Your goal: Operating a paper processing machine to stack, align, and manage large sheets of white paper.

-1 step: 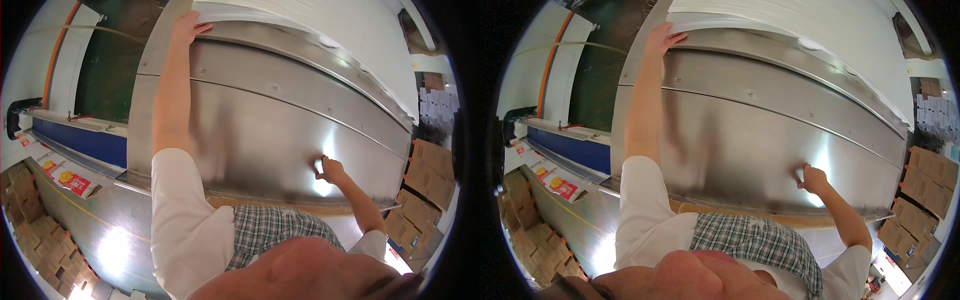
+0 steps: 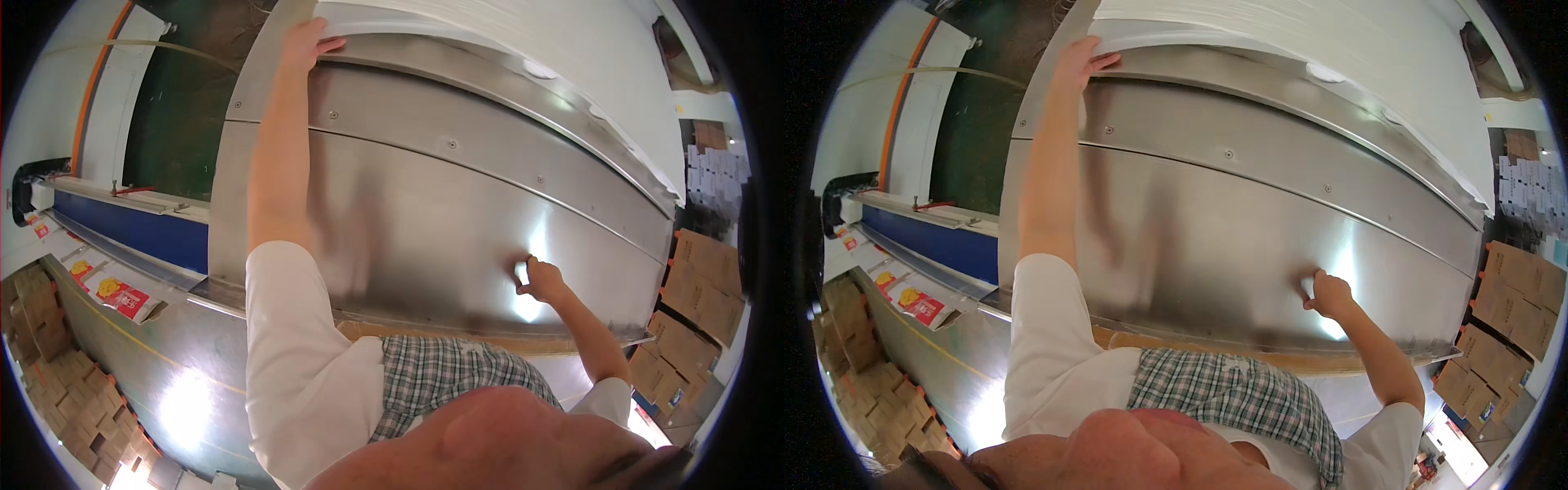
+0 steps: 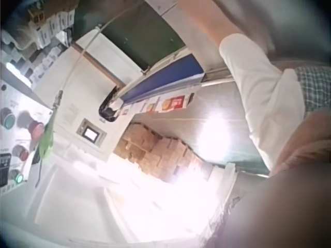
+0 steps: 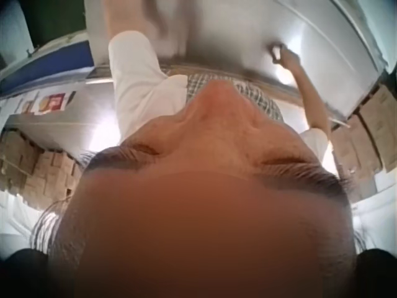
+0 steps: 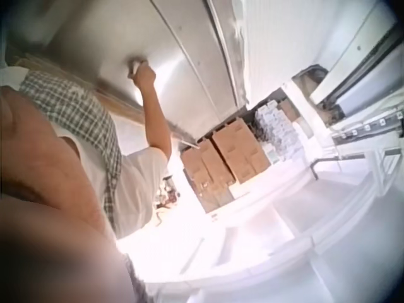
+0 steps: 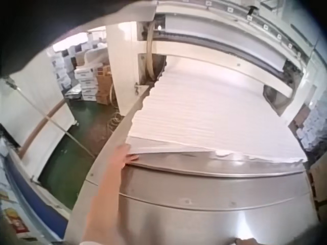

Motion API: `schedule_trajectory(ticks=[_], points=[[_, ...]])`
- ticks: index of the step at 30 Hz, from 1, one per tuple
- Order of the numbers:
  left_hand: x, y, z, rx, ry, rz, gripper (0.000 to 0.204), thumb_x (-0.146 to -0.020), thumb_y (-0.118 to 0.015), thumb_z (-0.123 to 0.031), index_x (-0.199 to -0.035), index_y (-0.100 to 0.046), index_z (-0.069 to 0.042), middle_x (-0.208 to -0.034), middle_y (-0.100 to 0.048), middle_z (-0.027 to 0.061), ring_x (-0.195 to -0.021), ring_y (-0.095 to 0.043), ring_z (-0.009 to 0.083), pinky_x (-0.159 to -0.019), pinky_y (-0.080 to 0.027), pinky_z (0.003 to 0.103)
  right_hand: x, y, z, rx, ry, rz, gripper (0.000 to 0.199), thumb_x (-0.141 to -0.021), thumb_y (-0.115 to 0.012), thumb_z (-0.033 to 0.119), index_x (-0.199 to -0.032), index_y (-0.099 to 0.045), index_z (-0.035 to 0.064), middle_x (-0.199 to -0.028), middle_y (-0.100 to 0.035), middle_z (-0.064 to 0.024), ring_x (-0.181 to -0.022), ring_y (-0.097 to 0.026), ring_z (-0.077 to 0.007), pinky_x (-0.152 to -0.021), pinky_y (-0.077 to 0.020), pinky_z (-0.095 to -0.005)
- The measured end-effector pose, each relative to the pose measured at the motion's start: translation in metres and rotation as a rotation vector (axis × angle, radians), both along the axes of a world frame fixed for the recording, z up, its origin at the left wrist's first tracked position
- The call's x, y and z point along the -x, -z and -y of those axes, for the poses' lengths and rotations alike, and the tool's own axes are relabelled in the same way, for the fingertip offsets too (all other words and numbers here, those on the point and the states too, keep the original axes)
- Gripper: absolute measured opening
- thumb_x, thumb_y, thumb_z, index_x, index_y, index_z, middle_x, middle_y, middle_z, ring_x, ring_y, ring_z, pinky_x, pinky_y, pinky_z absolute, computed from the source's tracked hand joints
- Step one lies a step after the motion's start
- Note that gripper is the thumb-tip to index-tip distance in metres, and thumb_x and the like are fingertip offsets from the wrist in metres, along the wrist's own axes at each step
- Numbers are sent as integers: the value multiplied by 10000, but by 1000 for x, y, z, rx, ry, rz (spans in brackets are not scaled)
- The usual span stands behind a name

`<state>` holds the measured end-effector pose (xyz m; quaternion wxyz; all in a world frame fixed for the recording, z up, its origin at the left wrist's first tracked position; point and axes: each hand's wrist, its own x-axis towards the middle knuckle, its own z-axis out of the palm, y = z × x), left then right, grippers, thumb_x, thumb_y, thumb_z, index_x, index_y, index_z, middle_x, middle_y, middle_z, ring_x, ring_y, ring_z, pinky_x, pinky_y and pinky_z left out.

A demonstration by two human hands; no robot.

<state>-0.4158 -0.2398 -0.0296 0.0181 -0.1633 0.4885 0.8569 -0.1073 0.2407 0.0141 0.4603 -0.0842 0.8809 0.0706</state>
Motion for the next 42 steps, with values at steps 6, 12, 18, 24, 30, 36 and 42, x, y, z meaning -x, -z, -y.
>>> schedule_trajectory(ticks=[6, 12, 18, 24, 30, 36, 42], points=[[19, -11, -16, -317, 20, -170, 179, -873, -404, -63, -1005, -446, 51, -1074, -490, 193, -1032, -484, 376, -926, -353, 617, 1, -1, -1, 8, 22, -8, 516, -621, -747, 345, -897, -498, -13, -773, -609, -176, -757, -602, -329, -666, -480, -380], [15, 15, -14, -346, -47, -118, 297, -884, -391, -97, -1145, -364, 41, -1209, -360, 222, -1172, -339, 380, -937, -309, 641, 71, 29, -41, 692, 709, 144, 181, -783, -625, 225, -806, -565, 56, -686, -590, -30, -637, -560, -103, -561, -459, -247], [3, -5, -22, -388, -3, -115, 326, -895, -387, -121, -1179, -328, 29, -1254, -322, 218, -1197, -306, 381, -967, -276, 629, 201, 36, -97, 958, 1052, -884, 173, -847, -518, 162, -903, -564, 4, -770, -594, -62, -697, -572, -129, -639, -473, -249], [-19, -12, -14, -361, 0, -134, 367, -899, -394, -164, -1218, -327, 5, -1292, -309, 215, -1219, -282, 385, -993, -224, 624, 255, 48, -91, 1323, 1377, -760, 241, -858, -486, 141, -1016, -481, -41, -920, -556, -118, -831, -574, -190, -729, -498, -282], [-29, -10, -14, -452, 75, -252, 436, -889, -417, -169, -1265, -281, 4, -1324, -314, 177, -1226, -285, 376, -992, -223, 617, 296, 71, -147, 1653, 1931, -791, 262, -878, -480, 194, -984, -424, -40, -869, -537, -170, -764, -568, -258, -661, -521, -341], [-25, -9, -26, -493, 52, -210, 399, -890, -411, -155, -1245, -323, 3, -1326, -325, 178, -1252, -243, 374, -1017, -168, 613, 313, 59, -201, 1656, 1939, -840, 225, -870, -470, 192, -854, -461, -32, -764, -540, -137, -667, -539, -227, -620, -511, -322], [-24, -3, -14, -496, 73, -239, 411, -890, -400, -140, -1255, -300, 20, -1330, -314, 190, -1253, -251, 354, -1033, -167, 585, 290, 42, -183, 1817, 1834, -955, 150, -836, -476, 120, -776, -493, -17, -729, -548, -113, -632, -544, -203, -557, -501, -293]])
